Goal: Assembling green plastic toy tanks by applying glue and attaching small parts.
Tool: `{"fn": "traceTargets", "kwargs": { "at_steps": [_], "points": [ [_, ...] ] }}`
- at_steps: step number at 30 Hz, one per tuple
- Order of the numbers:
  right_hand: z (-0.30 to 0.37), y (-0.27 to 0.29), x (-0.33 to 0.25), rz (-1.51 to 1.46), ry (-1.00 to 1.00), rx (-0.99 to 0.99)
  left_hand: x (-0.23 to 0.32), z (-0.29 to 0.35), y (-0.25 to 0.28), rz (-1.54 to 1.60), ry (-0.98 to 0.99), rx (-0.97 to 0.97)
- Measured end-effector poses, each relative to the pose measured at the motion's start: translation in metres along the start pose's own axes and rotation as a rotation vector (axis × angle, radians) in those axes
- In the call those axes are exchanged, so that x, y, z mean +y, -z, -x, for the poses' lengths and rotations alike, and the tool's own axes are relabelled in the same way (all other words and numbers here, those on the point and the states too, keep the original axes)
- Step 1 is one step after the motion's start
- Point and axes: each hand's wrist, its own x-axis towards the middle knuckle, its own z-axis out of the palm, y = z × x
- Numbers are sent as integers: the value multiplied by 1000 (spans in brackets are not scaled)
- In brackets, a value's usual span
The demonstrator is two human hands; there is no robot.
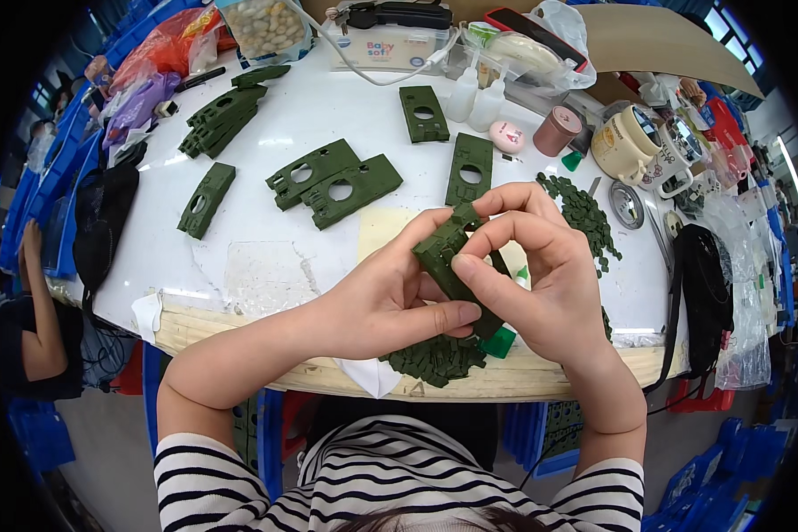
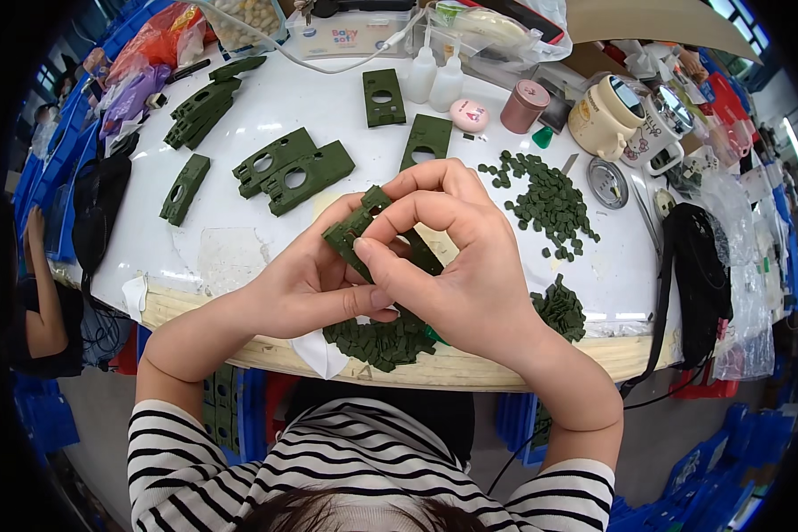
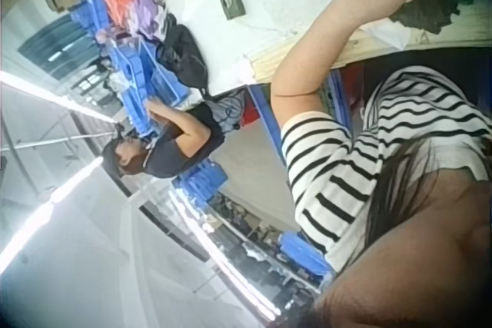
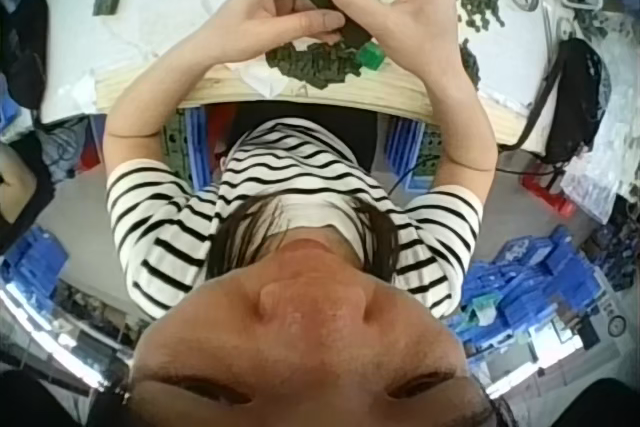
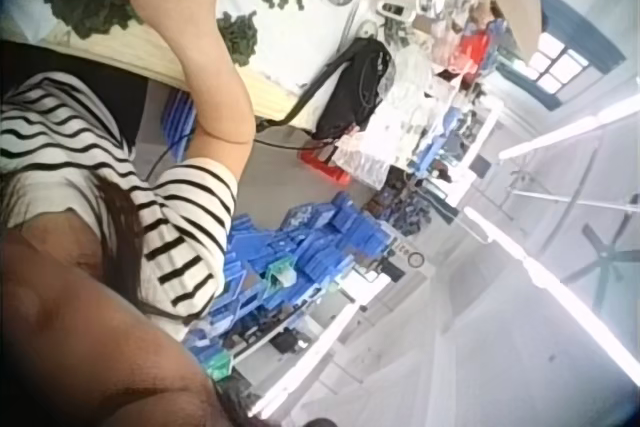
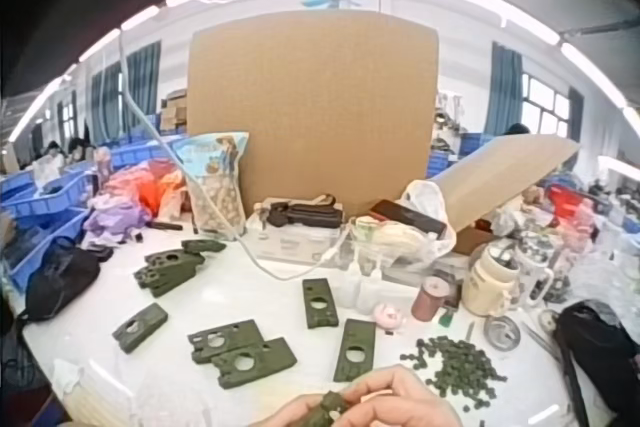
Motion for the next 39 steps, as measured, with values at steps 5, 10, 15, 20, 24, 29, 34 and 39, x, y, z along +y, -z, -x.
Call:
{"fn": "traceTargets", "kwargs": {
  "at_steps": [5,10,15,20,24,29,34,39],
  "points": [
    [0,0,-2,44,12,-1,0,0,-1,-7,-5,4],
    [0,-1,-3,42,-2,-14,2,1,-4,73,-3,45],
    [1,2,-6,38,-35,-49,0,-1,-4,84,-8,44],
    [-1,-2,-1,64,45,16,0,0,-3,108,-18,44],
    [-1,-2,-2,-1,22,26,-1,-1,0,53,-26,-7],
    [-2,-3,-1,-6,38,24,-6,-1,1,75,-27,6],
    [-2,-3,-1,18,62,36,1,0,0,43,-1,3],
    [-3,-4,0,51,95,47,2,0,2,38,12,-18]
  ]
}}
